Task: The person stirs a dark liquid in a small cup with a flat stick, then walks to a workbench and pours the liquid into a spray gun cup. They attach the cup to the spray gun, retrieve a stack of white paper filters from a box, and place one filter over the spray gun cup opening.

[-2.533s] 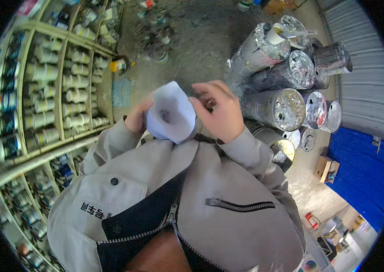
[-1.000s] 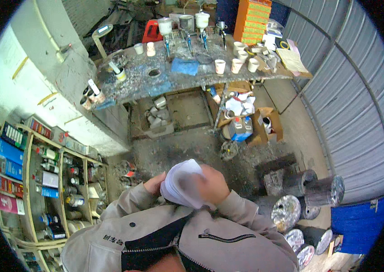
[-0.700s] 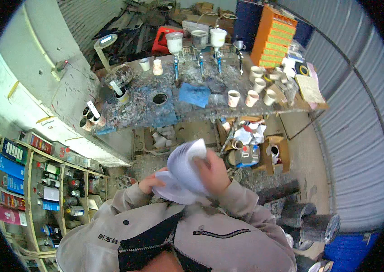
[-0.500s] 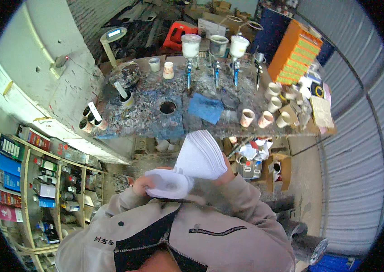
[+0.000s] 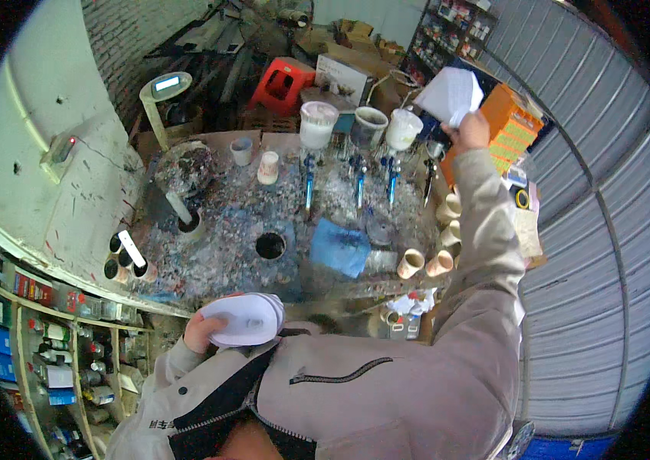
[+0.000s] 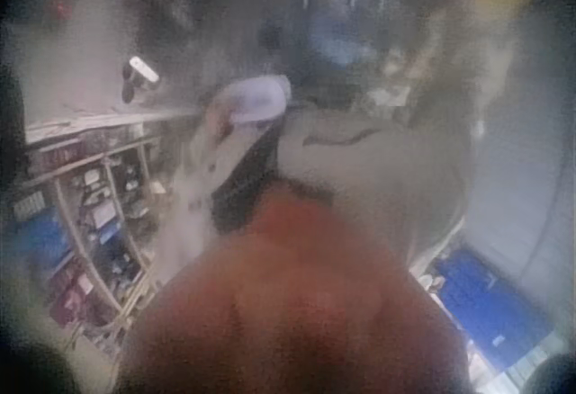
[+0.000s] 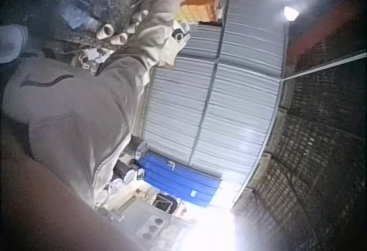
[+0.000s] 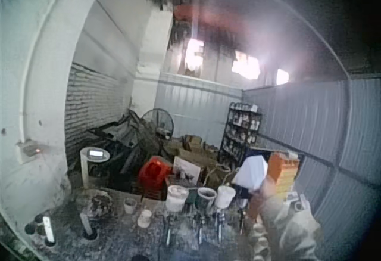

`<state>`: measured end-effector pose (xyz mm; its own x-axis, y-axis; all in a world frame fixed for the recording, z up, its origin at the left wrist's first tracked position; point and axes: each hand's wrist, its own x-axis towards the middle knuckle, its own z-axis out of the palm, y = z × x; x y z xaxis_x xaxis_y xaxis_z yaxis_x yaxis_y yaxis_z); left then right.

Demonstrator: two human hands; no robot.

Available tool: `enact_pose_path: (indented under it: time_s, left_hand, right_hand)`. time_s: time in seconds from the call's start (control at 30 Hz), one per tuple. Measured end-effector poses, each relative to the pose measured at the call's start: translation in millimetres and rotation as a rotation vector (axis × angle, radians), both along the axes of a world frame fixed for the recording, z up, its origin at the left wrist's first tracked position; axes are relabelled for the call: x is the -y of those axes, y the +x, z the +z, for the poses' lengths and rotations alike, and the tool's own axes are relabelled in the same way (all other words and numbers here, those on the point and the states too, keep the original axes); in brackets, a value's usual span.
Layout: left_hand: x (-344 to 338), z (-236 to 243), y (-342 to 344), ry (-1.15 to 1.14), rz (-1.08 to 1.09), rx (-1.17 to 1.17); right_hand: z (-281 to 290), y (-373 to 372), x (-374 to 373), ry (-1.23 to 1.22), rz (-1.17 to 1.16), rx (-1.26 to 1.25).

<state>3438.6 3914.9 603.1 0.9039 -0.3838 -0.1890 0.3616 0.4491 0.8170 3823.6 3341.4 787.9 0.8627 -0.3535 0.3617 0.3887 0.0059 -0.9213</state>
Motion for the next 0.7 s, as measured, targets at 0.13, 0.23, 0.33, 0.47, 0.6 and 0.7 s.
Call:
enact_pose_path:
  time_s: [0.13,0.23,0.33,0.47,0.6,0.7]
  left_hand:
    - [22,-8,17,0.045,0.134,-0.029]
    - [46,-8,31,0.088,0.264,-0.083]
    - [70,0,40,0.119,0.315,-0.127]
    - [96,16,59,0.049,0.313,-0.102]
    - [117,28,88,-0.007,0.162,-0.068]
    - [137,33,115,0.248,0.030,0.008]
  right_hand:
    - [46,101,47,-0.046,-0.325,-0.004]
    - [45,162,74,-0.220,-0.410,-0.157]
    - [20,189,100,-0.424,-0.353,-0.440]
    - [7,158,82,-0.852,-0.839,-0.068]
    - [2,36,-5,-0.617,0.017,0.360]
    - [-21,-79,-69,-0.980,0.702,0.335]
